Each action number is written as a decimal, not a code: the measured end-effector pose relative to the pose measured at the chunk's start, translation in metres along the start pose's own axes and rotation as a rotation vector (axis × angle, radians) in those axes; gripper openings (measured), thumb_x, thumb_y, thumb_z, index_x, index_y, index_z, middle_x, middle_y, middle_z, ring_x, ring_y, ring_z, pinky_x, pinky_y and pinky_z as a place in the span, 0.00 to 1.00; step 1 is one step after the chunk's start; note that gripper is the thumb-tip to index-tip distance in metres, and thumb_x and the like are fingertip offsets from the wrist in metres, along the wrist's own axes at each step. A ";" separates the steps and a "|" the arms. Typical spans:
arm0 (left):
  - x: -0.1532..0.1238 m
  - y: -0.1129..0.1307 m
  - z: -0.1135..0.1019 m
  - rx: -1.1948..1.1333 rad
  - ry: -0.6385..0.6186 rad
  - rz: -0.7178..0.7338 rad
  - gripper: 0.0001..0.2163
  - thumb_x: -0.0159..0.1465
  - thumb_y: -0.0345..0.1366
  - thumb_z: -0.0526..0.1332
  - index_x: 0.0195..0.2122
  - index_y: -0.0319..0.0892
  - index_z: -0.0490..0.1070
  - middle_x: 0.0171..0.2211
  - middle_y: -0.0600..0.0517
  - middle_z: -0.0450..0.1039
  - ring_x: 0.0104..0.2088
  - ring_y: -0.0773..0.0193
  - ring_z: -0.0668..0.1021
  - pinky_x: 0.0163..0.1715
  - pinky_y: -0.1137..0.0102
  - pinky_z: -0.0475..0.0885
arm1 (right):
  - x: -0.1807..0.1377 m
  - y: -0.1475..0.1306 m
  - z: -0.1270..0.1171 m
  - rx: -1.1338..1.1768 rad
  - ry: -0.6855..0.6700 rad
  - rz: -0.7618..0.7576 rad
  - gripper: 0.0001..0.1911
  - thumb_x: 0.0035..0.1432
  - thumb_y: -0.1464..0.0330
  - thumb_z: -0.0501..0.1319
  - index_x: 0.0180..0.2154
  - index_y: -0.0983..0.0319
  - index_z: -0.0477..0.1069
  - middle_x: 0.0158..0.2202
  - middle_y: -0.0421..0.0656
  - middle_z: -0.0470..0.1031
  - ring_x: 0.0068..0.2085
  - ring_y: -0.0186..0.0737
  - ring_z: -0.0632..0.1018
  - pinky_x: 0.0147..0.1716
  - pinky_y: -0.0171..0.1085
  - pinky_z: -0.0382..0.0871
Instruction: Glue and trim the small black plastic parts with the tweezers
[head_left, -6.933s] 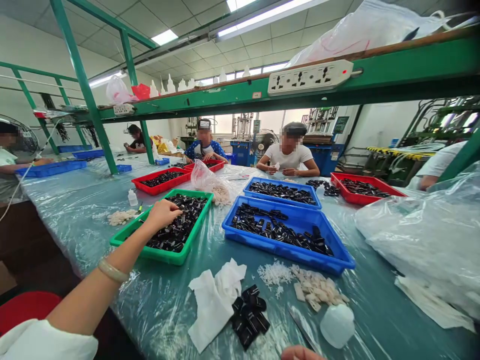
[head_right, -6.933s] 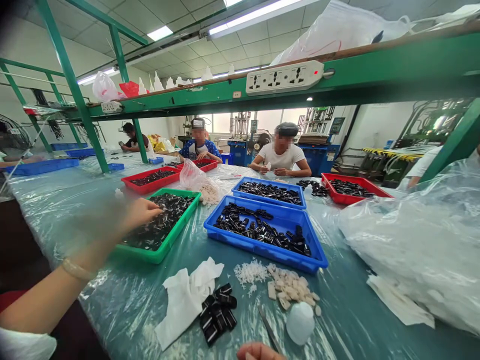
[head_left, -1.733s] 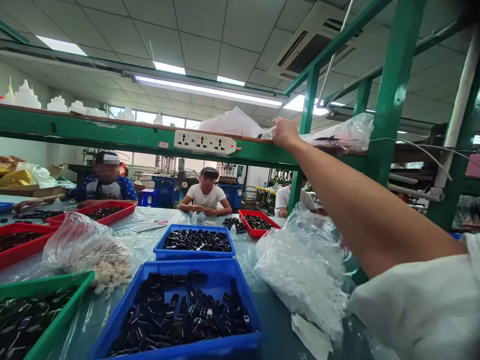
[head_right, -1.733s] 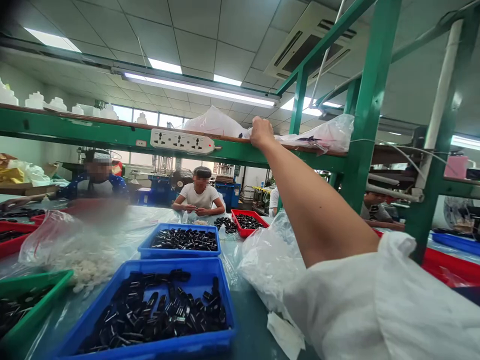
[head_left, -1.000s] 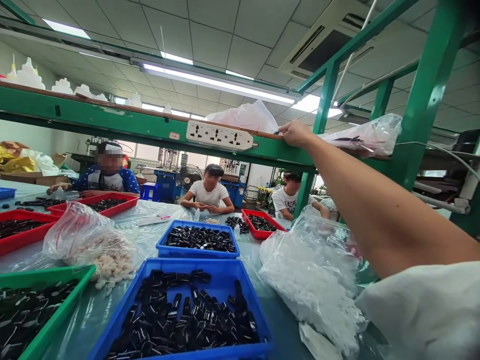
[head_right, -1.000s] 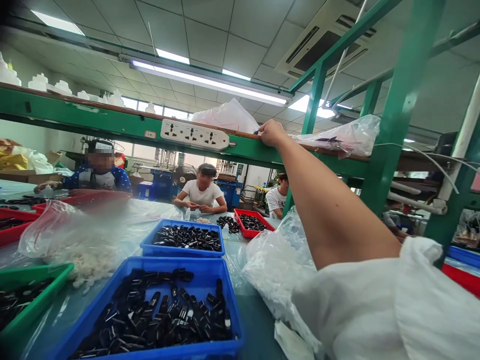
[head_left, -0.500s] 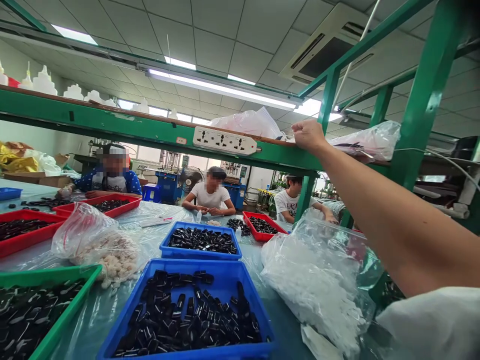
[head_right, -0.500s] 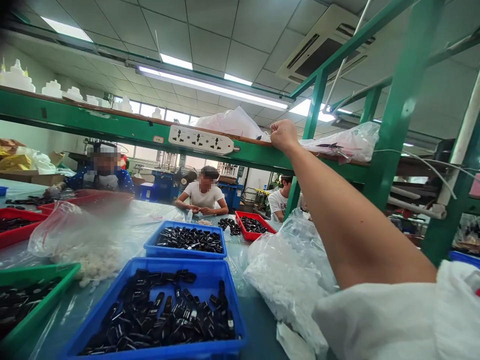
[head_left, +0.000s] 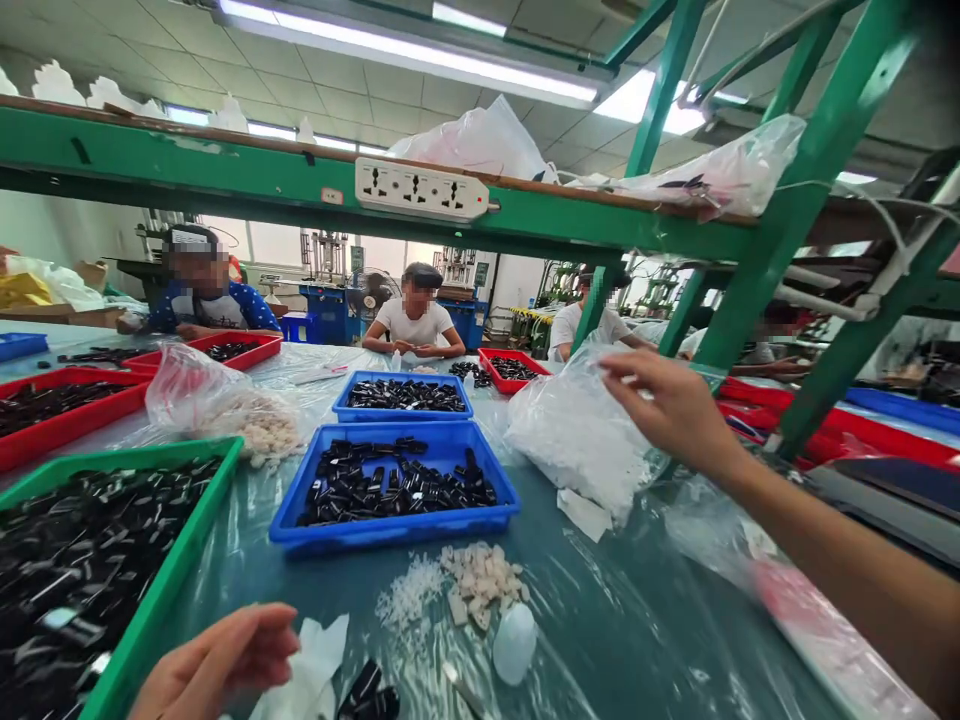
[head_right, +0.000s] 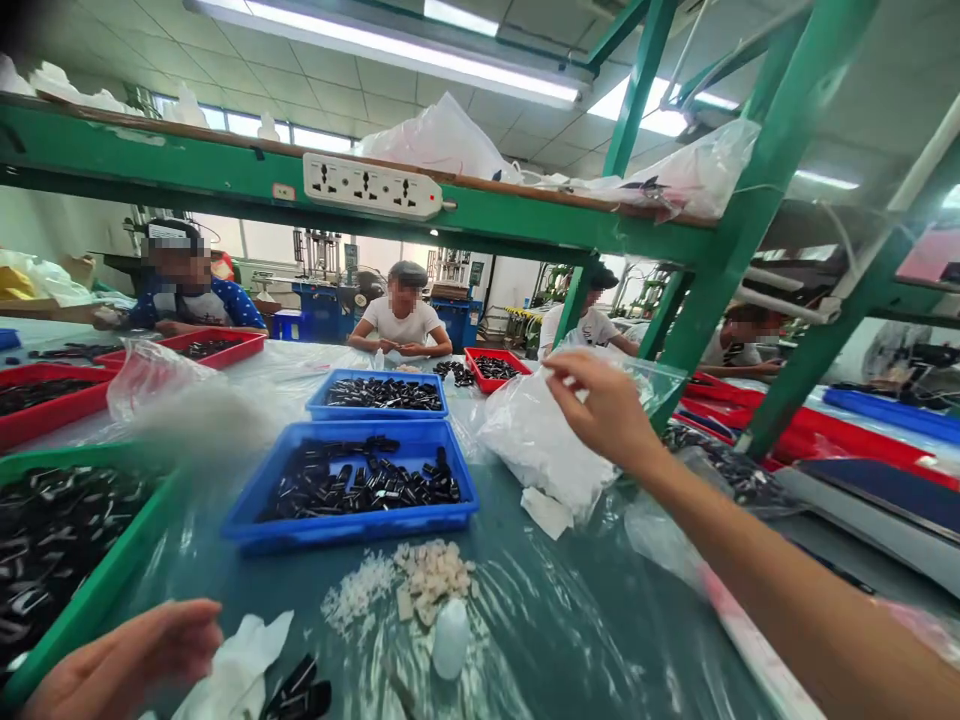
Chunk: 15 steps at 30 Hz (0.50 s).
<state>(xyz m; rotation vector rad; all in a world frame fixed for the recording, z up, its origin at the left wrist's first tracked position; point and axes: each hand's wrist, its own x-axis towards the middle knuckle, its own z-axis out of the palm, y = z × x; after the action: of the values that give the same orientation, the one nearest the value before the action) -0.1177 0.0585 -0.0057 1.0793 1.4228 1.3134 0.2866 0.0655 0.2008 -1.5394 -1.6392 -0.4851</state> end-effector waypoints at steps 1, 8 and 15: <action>-0.002 0.005 -0.003 -0.002 -0.134 -0.024 0.22 0.51 0.55 0.60 0.32 0.38 0.75 0.30 0.49 0.76 0.34 0.54 0.77 0.33 0.67 0.74 | -0.033 0.002 0.004 0.063 -0.070 0.029 0.09 0.55 0.63 0.58 0.36 0.58 0.73 0.38 0.47 0.75 0.35 0.42 0.76 0.34 0.41 0.71; -0.030 0.042 -0.001 0.187 -0.250 0.158 0.16 0.56 0.48 0.58 0.31 0.38 0.74 0.29 0.48 0.75 0.30 0.62 0.76 0.33 0.71 0.71 | -0.187 0.010 0.041 0.423 -0.485 0.338 0.17 0.49 0.59 0.58 0.36 0.64 0.74 0.31 0.49 0.79 0.29 0.45 0.78 0.27 0.39 0.74; -0.074 0.048 0.002 0.668 -0.529 0.332 0.11 0.60 0.36 0.54 0.36 0.39 0.74 0.33 0.48 0.73 0.32 0.64 0.74 0.29 0.73 0.66 | -0.210 -0.010 0.062 0.644 -0.714 0.439 0.24 0.45 0.65 0.58 0.46 0.65 0.70 0.44 0.52 0.75 0.40 0.47 0.77 0.35 0.41 0.75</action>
<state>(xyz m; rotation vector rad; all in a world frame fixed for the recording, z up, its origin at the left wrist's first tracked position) -0.0979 -0.0101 0.0454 2.0018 1.3201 0.6581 0.2423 -0.0240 0.0055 -1.5580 -1.6298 0.8437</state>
